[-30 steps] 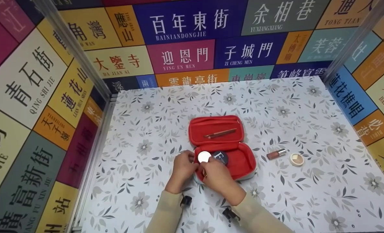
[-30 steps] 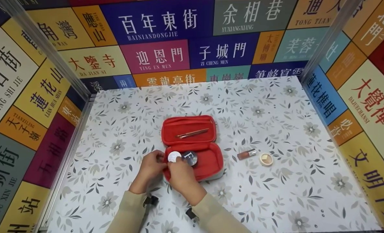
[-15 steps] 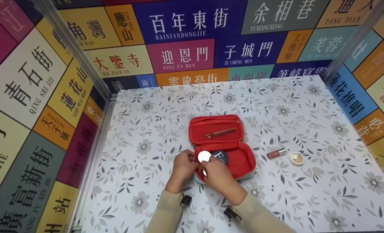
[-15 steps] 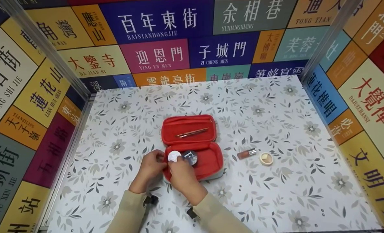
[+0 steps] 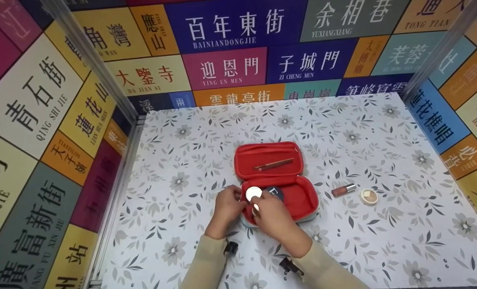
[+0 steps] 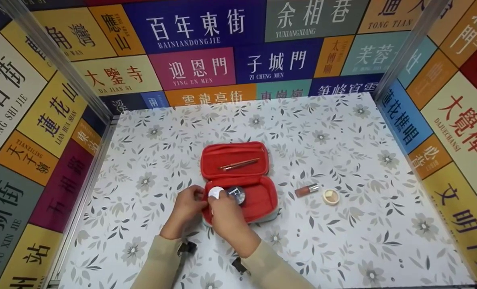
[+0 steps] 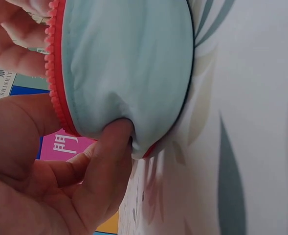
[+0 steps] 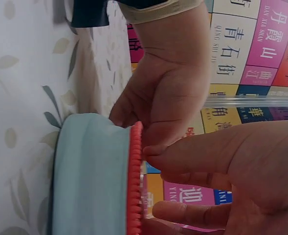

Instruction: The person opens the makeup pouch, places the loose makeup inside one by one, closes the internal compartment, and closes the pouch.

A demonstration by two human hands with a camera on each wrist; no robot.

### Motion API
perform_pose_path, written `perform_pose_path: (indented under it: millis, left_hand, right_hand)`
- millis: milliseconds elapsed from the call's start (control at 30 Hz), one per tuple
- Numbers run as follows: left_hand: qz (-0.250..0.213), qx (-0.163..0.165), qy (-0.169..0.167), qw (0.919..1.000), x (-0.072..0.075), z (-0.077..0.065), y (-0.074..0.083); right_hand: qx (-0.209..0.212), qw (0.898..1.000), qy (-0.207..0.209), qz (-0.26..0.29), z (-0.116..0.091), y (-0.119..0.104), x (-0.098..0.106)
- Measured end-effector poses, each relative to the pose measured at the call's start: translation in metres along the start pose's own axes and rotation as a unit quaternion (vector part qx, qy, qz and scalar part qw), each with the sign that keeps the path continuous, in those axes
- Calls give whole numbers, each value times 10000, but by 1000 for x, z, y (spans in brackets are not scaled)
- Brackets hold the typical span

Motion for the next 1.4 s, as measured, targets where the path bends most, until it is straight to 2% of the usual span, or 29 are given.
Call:
perform_pose_path:
  millis: [200,333,700,900,1167,1400]
  left_hand:
    - [-54,27,5,10000,0,0,0]
    - [-53,31,31,10000,0,-1,-1]
    - [64,57,-2,10000,-1,-1,1]
    - [-170,246,-72,9995,-3,-2,-1]
    - [-318,426,-121,9985,-3,-2,-2]
    - [-398,330,-61,9986,-2,-2,-2]
  right_hand:
    - [-400,9992,-14,14,-2,7,19]
    - [-627,9979,132,42,-3,18,33]
    - [-1067,9933,436,65,-1,71,54]
    - [-1256,9895,686,219,-1,98,68]
    - [-1840,9811,575,158,-4,136,83]
    - [-2022,9771,662,58,-9,164,95]
Point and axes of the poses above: each hand's wrist, its own z-axis towards the middle knuckle, its own x-axis out of the back of the hand, y = z × x, the point moved 6 cm from there along z, towards the middle knuckle, and after that the axes turned 8 degrees about -x, right-handed, at the moved point
